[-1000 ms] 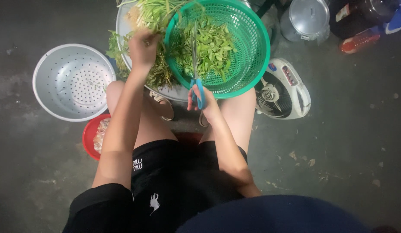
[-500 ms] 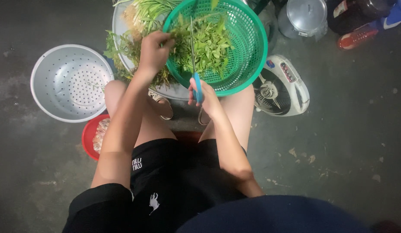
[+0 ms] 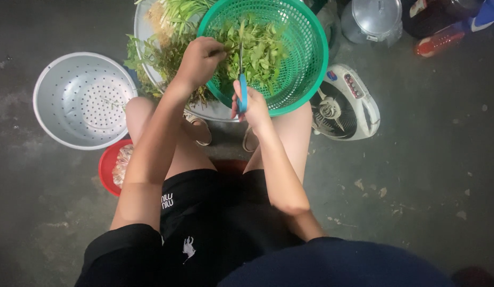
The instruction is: The recorder is using scissors to cut leafy green vegetables into a green basket while sitting on the floor.
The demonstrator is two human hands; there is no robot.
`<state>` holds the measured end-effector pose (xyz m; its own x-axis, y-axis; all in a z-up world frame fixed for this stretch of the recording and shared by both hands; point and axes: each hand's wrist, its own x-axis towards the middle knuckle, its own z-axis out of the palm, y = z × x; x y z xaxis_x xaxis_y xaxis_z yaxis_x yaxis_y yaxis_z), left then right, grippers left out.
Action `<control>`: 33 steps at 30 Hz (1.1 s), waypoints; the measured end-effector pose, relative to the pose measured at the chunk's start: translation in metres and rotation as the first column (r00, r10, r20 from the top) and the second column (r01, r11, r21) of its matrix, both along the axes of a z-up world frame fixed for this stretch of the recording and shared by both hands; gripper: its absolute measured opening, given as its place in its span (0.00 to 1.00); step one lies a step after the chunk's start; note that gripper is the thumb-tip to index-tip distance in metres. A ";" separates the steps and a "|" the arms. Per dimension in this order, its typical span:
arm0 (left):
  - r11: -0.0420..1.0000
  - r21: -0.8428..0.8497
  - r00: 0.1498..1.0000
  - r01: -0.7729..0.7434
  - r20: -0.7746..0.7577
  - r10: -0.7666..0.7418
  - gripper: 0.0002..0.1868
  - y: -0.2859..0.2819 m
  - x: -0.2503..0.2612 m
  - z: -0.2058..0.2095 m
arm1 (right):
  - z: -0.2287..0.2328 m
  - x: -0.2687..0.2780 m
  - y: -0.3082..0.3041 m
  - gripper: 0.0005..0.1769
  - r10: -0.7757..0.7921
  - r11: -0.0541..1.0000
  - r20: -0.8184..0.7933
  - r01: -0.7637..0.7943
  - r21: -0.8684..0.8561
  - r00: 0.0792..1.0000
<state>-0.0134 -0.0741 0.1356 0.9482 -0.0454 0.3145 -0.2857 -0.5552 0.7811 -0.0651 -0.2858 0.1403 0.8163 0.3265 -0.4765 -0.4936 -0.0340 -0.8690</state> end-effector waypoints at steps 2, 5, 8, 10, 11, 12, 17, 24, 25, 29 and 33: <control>0.999 -0.048 1.000 -0.018 -0.023 0.017 0.10 0.002 -0.001 0.004 | 0.002 0.000 -0.001 0.32 0.003 1.000 0.013 -0.003 0.013 1.000; 0.980 -0.161 0.989 -0.117 -0.108 0.100 0.10 0.013 0.000 0.003 | 0.014 0.000 -0.007 0.32 -0.021 0.999 0.025 0.020 0.038 0.999; 0.931 -0.186 0.937 -0.314 -0.217 0.273 0.08 0.044 0.004 -0.027 | 0.021 0.000 -0.020 0.32 -0.097 0.992 0.034 0.094 0.083 0.995; 0.893 -0.145 0.888 -0.426 -0.253 0.383 0.07 0.068 0.007 -0.071 | 0.017 0.003 -0.031 0.33 -0.146 0.983 0.044 0.140 0.118 0.988; 0.876 0.002 0.854 -0.483 -0.220 0.472 0.07 0.078 0.007 -0.100 | 0.011 0.006 -0.037 0.32 -0.211 0.961 0.029 0.203 0.186 0.977; 0.833 0.147 0.816 -0.533 -0.173 0.552 0.08 0.089 0.008 -0.130 | 0.005 0.010 -0.043 0.31 -0.275 0.931 0.010 0.263 0.252 0.962; 0.798 0.389 0.824 -0.459 -0.148 0.546 0.36 0.063 -0.010 -0.117 | 0.013 0.016 -0.050 0.30 -0.341 0.900 -0.057 0.344 0.268 0.938; 0.817 0.217 0.750 -0.534 -0.323 0.577 0.30 0.084 -0.012 -0.186 | 0.009 0.016 -0.052 0.29 -0.264 0.938 0.018 0.252 0.240 0.964; 0.816 0.217 0.748 -0.535 -0.326 0.577 0.30 0.088 -0.012 -0.188 | 0.010 0.015 -0.052 0.29 -0.262 0.938 0.017 0.251 0.238 0.965; 0.795 -0.149 0.795 -0.588 -0.286 0.535 0.17 0.100 -0.014 -0.152 | 0.012 0.016 -0.045 0.30 -0.240 0.951 0.042 0.226 0.211 0.970; 0.819 0.180 0.717 -0.545 -0.406 0.567 0.12 0.086 -0.014 -0.080 | -0.001 0.018 -0.041 0.31 -0.189 0.967 0.032 0.181 0.181 0.981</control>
